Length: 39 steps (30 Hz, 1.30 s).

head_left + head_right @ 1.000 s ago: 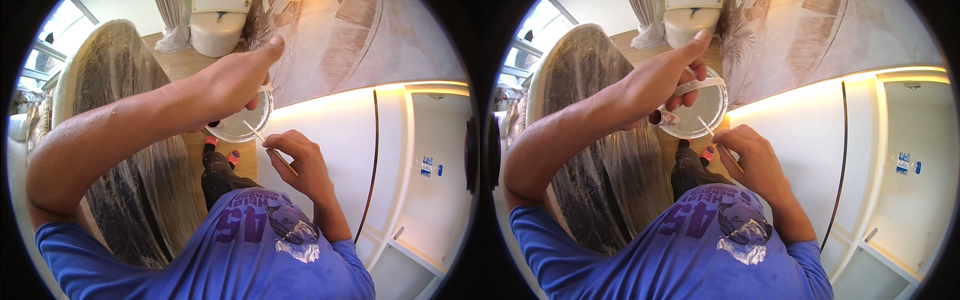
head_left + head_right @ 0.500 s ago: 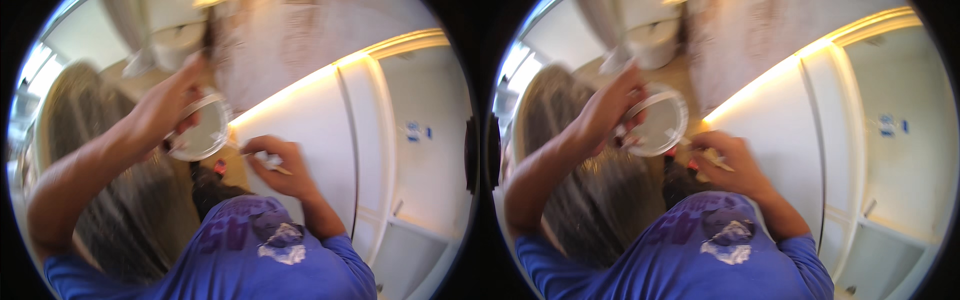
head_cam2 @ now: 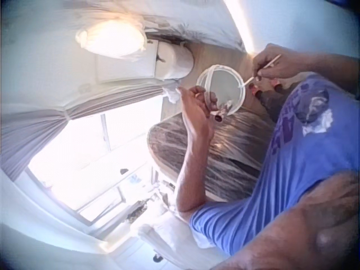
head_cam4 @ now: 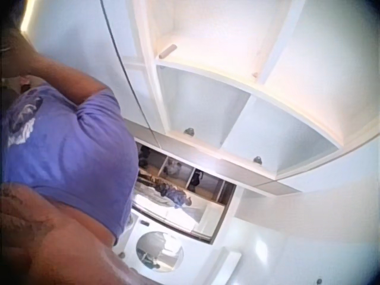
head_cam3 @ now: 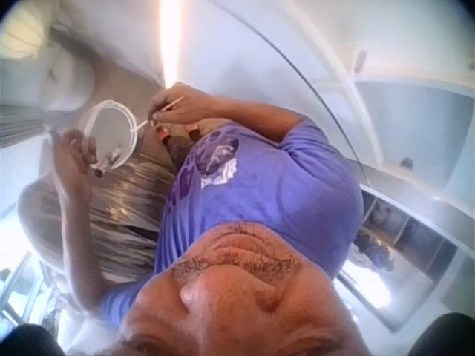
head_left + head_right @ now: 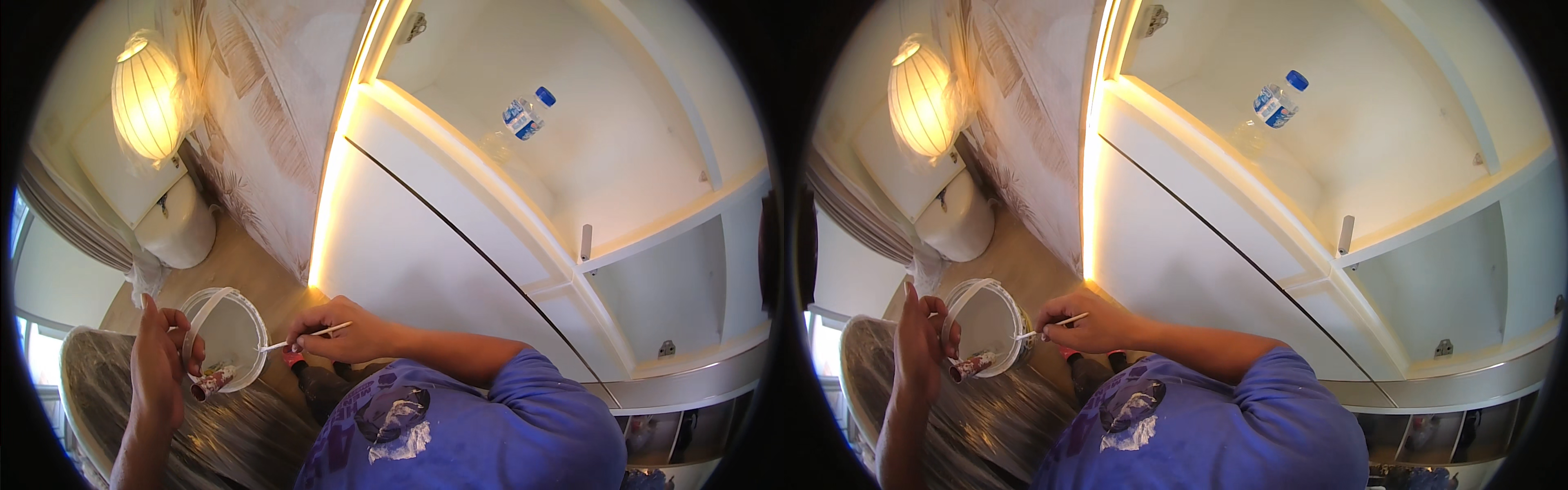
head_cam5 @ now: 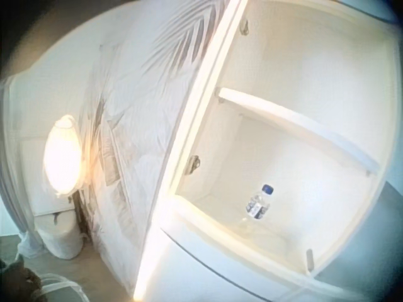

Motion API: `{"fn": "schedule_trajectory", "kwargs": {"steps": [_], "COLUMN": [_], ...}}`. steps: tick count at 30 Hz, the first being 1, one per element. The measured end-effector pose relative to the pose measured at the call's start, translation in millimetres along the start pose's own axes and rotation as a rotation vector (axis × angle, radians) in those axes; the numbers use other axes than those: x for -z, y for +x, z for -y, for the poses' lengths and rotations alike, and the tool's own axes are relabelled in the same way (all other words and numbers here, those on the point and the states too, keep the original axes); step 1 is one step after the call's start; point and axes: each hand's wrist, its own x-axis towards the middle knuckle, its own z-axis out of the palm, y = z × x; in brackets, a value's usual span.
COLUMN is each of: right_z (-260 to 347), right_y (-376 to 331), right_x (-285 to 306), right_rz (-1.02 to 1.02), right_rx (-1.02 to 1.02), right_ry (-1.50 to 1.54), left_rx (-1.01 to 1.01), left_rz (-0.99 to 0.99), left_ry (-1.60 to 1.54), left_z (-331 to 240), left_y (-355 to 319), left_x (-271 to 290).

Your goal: The person applies a liquid from a container onto the edges and corners of a white cabinet using a brush.

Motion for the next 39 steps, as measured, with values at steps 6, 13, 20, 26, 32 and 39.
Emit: {"fn": "schedule_trajectory", "kwargs": {"steps": [6, 13, 20, 26, 32, 39], "right_z": [-7, -5, -18, 12, 100, 150], "right_y": [9, 0, 13, -34, -97, -104], "right_x": [-5, 5, -3, 46, 126, 193], "right_rz": [-0.067, -0.108, -0.126, -0.174, -0.462, -0.837], "right_rx": [0.046, -0.011, 0.039, 0.051, 0.351, 0.392], "right_ry": [0.228, 0.227, 0.231, 0.374, -0.045, -0.838], "left_rx": [-0.041, -0.069, -0.053, -0.077, -0.056, -0.044], "left_rz": [0.059, 0.001, 0.043, 0.025, 0.008, -0.077], "left_ry": [-0.017, -0.044, -0.037, -0.087, -0.088, -0.026], "left_z": [-6, -10, -13, -21, -12, -5], "left_y": [-6, -13, -17, -24, -20, -11], "left_x": [2, -5, -8, -10, -4, -8]}}
